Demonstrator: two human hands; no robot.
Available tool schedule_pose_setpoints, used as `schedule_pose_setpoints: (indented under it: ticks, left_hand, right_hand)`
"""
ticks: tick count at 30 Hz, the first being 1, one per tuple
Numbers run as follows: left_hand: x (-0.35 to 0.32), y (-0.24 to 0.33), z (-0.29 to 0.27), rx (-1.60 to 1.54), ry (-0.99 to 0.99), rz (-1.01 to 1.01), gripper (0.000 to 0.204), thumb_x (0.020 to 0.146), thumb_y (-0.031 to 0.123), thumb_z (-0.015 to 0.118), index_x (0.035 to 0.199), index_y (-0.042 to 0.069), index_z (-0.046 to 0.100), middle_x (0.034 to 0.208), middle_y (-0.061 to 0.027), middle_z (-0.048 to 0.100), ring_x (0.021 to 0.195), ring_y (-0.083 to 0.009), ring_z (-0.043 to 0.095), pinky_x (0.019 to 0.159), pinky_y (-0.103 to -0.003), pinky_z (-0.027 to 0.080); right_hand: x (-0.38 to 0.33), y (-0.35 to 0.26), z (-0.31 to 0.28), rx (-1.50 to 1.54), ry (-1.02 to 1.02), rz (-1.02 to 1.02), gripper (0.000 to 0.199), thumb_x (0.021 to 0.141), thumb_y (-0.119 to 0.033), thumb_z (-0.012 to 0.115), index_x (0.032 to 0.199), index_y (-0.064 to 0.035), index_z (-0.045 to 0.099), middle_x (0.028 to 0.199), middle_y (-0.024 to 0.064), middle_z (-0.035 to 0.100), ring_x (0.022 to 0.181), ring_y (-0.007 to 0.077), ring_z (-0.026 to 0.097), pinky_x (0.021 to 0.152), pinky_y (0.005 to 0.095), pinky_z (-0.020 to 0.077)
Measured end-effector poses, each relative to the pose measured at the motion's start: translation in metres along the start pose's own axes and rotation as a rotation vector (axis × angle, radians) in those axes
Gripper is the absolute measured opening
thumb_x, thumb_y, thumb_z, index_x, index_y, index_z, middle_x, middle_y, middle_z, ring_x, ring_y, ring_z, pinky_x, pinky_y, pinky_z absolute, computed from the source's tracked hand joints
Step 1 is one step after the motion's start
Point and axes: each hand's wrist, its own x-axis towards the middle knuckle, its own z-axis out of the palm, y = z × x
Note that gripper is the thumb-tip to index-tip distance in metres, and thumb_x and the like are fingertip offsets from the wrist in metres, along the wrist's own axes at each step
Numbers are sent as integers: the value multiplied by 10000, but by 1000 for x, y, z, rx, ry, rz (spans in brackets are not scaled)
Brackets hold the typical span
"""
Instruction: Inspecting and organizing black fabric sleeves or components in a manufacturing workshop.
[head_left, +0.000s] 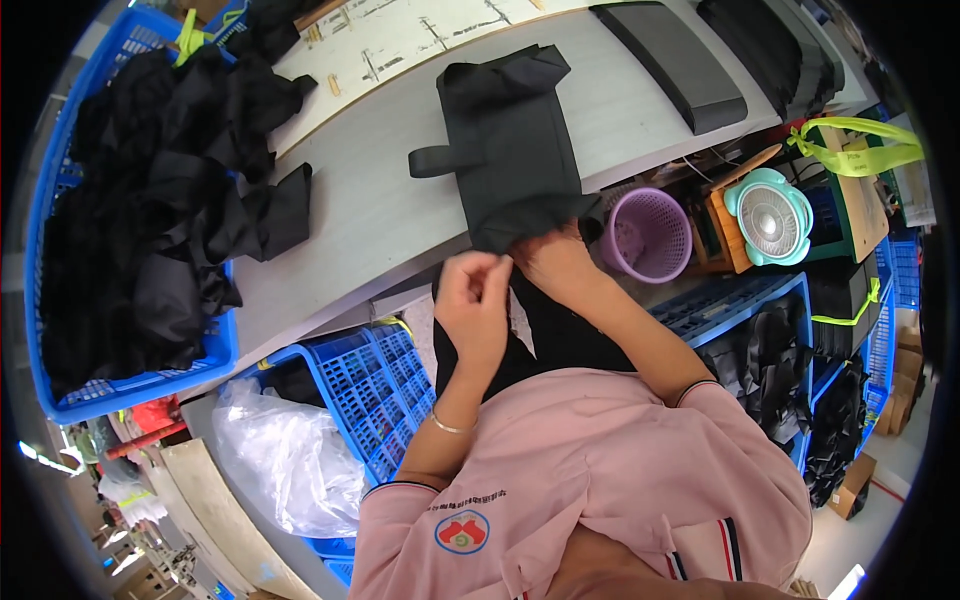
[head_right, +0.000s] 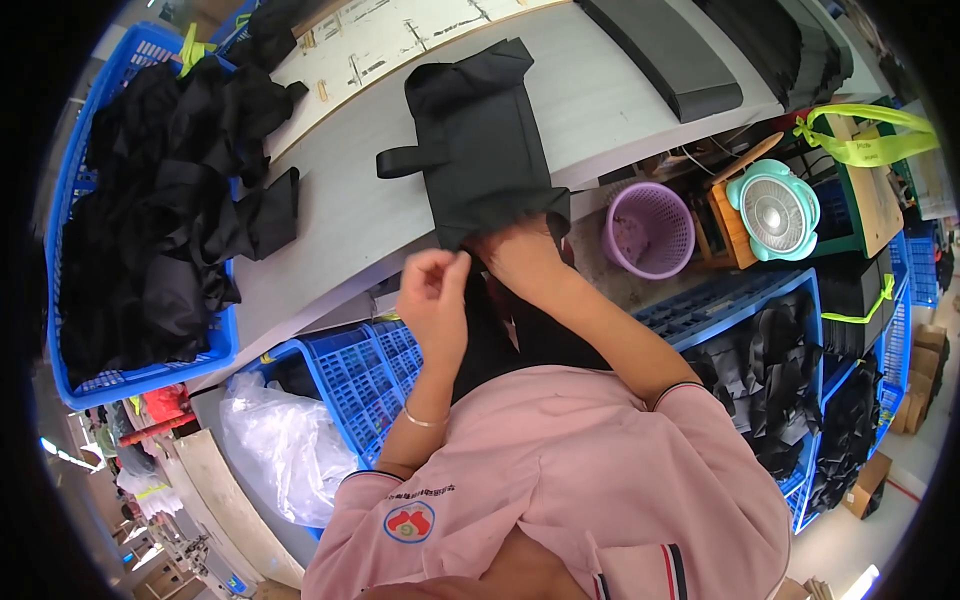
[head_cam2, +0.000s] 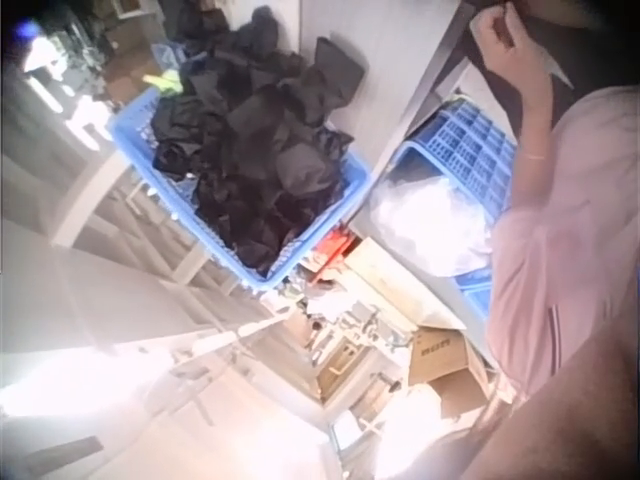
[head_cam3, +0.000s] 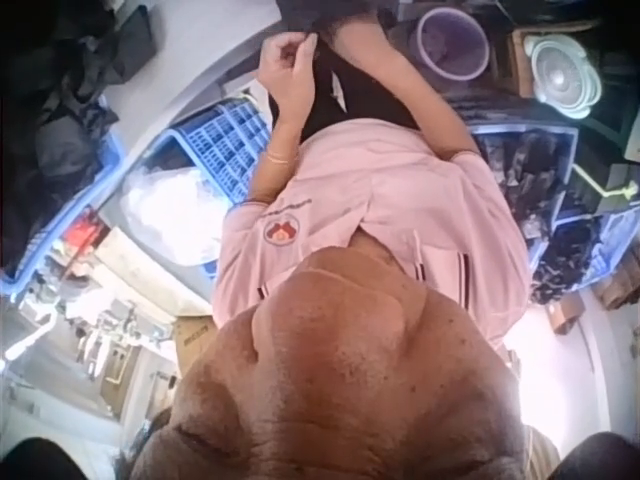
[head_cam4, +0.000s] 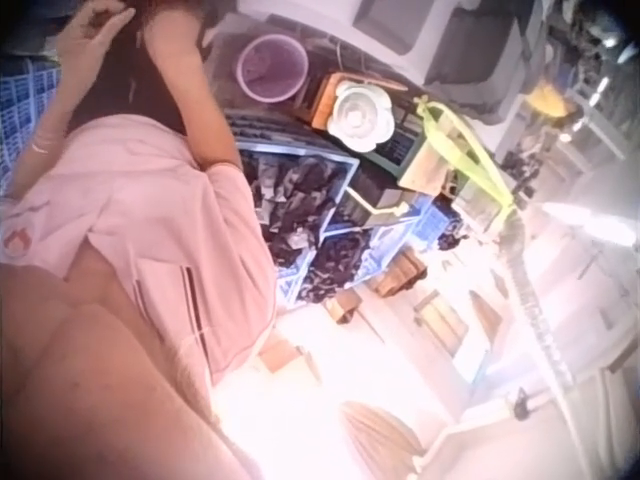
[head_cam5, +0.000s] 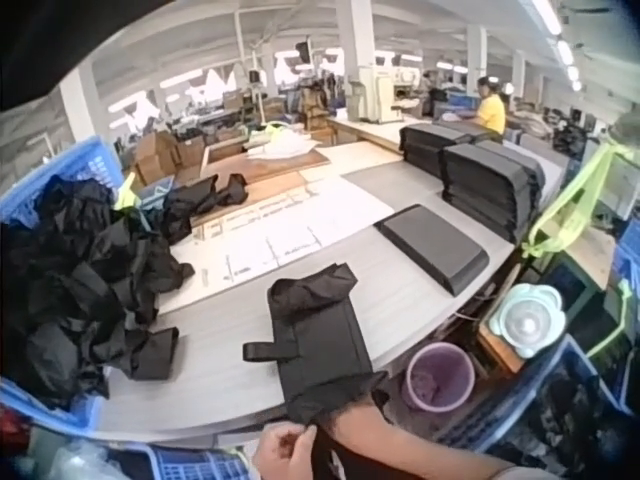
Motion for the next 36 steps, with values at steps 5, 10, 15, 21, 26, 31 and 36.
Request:
schedule_pose_setpoints:
  ticks: [5, 10, 15, 21, 26, 31, 36]
  left_hand:
    - [-3, 4, -18, -273, 14, -223, 217, 965, 102, 621, 1155, 5, 583, 1001, -60, 643, 907, -111, 618, 799, -245, 500]
    - [19, -16, -20, -529, -198, -327, 506, 919, 221, 716, 1328, -14, 533, 1242, -127, 630, 1099, -213, 625, 928, -322, 509]
    - [19, -12, -17, -566, -184, -613, 588, 902, 305, 751, 1323, -43, 532, 1240, -119, 631, 1094, -205, 627, 931, -338, 520]
    - [-1, -23, -20, -421, -301, -426, 568, 922, 334, 725, 1353, 16, 534, 1315, -94, 587, 1184, -185, 570, 983, -346, 493]
    - [-8, -50, -24, -782, -398, -649, 642, 969, 463, 618, 1419, 30, 472, 1378, -84, 553, 1249, -195, 535, 1046, -347, 446]
    - [2, -60, -21, -697, -546, -439, 573, 968, 291, 637, 1433, 10, 453, 1389, -108, 551, 1254, -211, 537, 1051, -338, 439]
    - [3, -57, -9, -640, -354, -496, 494, 951, 247, 673, 1357, 1, 536, 1287, -89, 609, 1191, -191, 557, 1041, -314, 426]
  right_hand:
    - [-20, 7, -11, 160, 51, 99, 203, 896, -314, 633, 1028, -176, 703, 1075, 50, 640, 939, 284, 634, 815, 446, 489]
    - [-61, -22, -46, 481, -304, -70, 143, 894, -235, 627, 937, -126, 709, 935, 79, 668, 932, 272, 653, 839, 460, 485]
    - [-72, -2, -103, 1108, 55, 178, 60, 862, -23, 668, 846, 10, 715, 915, 110, 738, 796, 209, 717, 716, 294, 565]
    - [-52, 57, -82, 1136, -61, 552, 271, 955, -234, 655, 974, 35, 686, 897, 76, 719, 876, 161, 682, 774, 263, 512]
    - [-51, 44, -73, 2064, -367, 909, 252, 927, -242, 701, 1052, -23, 711, 1020, 30, 727, 980, 162, 671, 916, 277, 499]
    - [-49, 13, -73, 2320, -71, 980, 233, 867, -95, 733, 1075, 5, 703, 1018, 62, 736, 922, 156, 701, 884, 293, 541]
    - [-42, 36, -57, 1589, -87, 928, 284, 832, -141, 780, 1038, 41, 707, 963, 45, 731, 869, 108, 655, 785, 260, 530]
